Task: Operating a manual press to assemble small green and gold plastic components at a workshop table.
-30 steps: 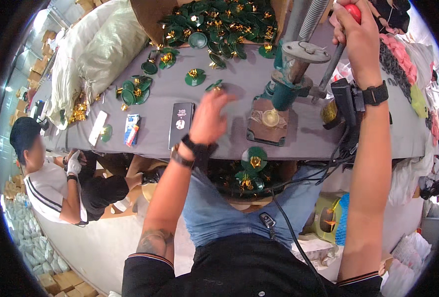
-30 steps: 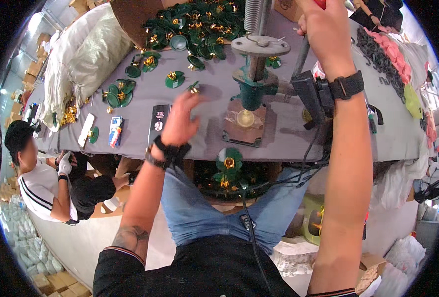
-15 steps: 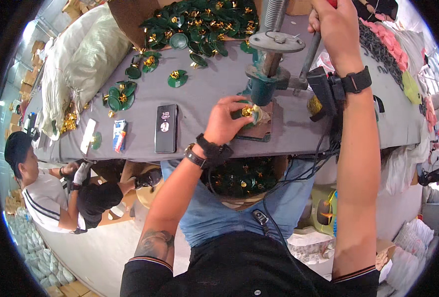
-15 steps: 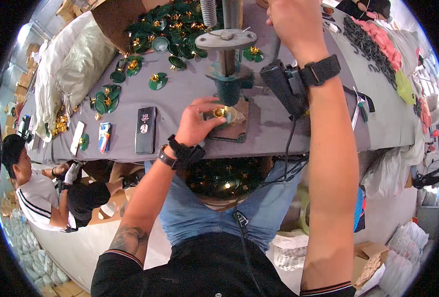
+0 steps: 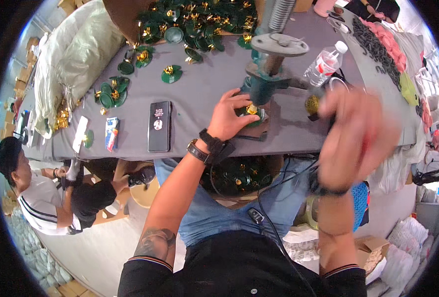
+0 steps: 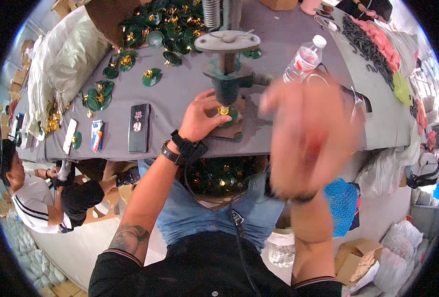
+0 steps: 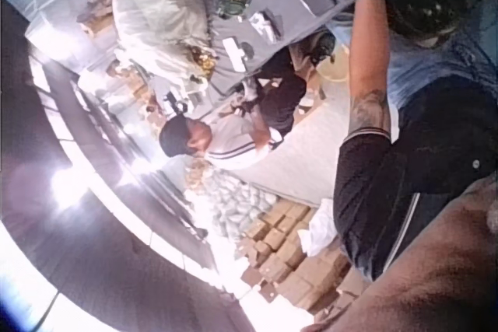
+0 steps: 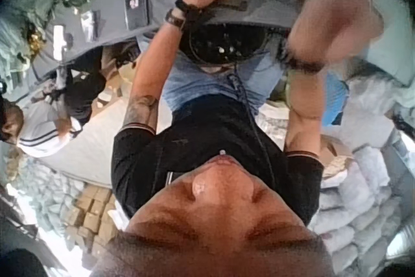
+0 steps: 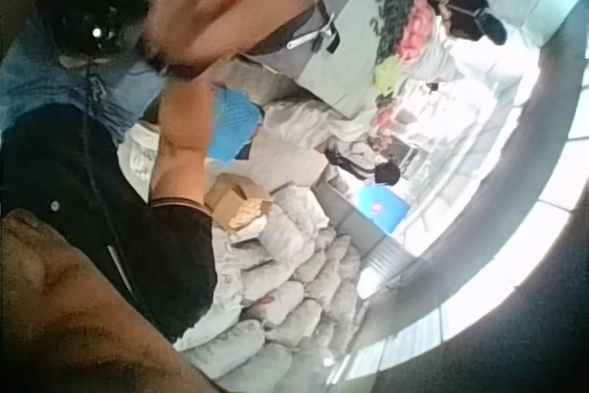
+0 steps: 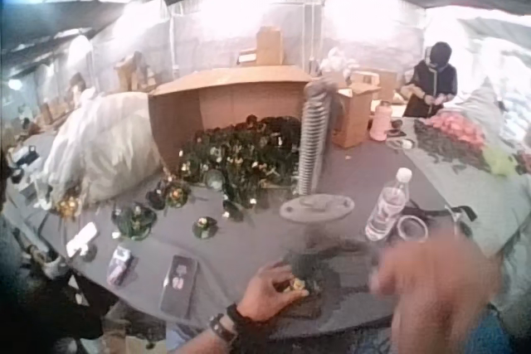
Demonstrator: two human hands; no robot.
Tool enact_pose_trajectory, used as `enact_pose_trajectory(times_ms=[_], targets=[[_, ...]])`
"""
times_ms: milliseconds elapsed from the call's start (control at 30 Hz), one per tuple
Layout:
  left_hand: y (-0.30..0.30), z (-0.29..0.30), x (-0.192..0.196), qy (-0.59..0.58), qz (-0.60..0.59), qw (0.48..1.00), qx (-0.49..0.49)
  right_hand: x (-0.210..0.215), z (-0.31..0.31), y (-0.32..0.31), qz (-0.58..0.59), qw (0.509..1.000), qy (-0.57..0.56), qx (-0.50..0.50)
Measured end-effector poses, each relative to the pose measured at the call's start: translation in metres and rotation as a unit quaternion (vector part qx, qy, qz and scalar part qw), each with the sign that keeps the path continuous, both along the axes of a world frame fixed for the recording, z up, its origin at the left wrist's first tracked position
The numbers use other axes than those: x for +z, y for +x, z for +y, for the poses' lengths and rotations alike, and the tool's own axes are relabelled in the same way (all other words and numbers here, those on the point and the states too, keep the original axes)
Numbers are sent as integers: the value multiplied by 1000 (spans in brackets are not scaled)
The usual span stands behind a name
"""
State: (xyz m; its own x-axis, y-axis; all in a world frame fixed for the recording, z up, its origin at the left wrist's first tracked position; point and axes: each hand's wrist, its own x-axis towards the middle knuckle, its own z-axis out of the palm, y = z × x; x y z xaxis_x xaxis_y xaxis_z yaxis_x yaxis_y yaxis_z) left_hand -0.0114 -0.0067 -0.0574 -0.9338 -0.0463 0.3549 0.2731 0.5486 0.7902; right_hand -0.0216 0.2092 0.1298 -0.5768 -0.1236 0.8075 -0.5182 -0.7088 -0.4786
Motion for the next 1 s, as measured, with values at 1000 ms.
enact_pose_trajectory(times_ms=[1000], targets=[[-29, -221, -6, -227, -99, 862, 442, 90, -51, -105, -56, 927, 281, -242]])
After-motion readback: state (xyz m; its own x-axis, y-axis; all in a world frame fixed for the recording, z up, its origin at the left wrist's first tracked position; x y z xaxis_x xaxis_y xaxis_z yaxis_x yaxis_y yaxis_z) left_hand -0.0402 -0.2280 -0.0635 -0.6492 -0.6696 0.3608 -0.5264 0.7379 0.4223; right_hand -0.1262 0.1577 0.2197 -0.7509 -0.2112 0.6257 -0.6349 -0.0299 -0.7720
